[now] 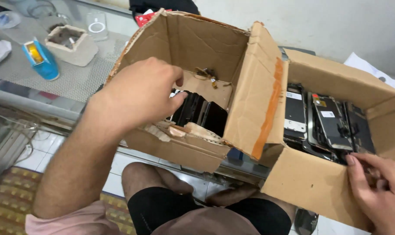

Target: Sorting and inspecting mobile phone screen and frame assemblies from cardboard boxes using a pry tool to separate layers.

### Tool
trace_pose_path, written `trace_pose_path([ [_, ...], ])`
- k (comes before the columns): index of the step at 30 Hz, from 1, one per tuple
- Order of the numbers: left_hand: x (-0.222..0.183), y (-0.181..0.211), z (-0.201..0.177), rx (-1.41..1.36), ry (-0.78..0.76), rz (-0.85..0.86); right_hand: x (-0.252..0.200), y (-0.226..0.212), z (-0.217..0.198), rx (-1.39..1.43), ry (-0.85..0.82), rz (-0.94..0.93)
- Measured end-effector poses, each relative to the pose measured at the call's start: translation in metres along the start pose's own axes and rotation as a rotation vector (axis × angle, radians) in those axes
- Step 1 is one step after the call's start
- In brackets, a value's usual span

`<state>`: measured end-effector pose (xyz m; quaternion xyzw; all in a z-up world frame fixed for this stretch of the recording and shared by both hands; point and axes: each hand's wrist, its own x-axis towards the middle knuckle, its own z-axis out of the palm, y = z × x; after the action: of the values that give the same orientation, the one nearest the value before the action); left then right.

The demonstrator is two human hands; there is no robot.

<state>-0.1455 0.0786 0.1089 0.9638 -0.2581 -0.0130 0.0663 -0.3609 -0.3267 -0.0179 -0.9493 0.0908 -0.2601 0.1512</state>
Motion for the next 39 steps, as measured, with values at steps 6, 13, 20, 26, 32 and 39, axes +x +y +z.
trace_pose_path([
  [6,0.064,0.017,0.009,0.158,-0.216,0.062,-0.011,0.035,0.027,0.174,0.055,0.199],
  [13,0.132,0.019,0.065,0.606,-0.683,0.177,-0.023,0.053,0.049,0.265,0.127,0.325],
  [20,0.135,0.014,0.096,0.346,-0.628,0.113,-0.026,0.082,0.055,0.204,0.066,0.367],
  [26,0.132,0.02,0.095,0.296,-0.574,0.119,-0.031,0.081,0.061,0.253,0.099,0.401],
  [32,0.145,0.018,0.114,0.341,-0.523,0.221,-0.033,0.092,0.071,0.404,0.115,0.305],
  [39,0.158,0.01,0.127,0.327,-0.463,0.244,-0.029,0.059,0.052,0.255,0.07,0.458],
])
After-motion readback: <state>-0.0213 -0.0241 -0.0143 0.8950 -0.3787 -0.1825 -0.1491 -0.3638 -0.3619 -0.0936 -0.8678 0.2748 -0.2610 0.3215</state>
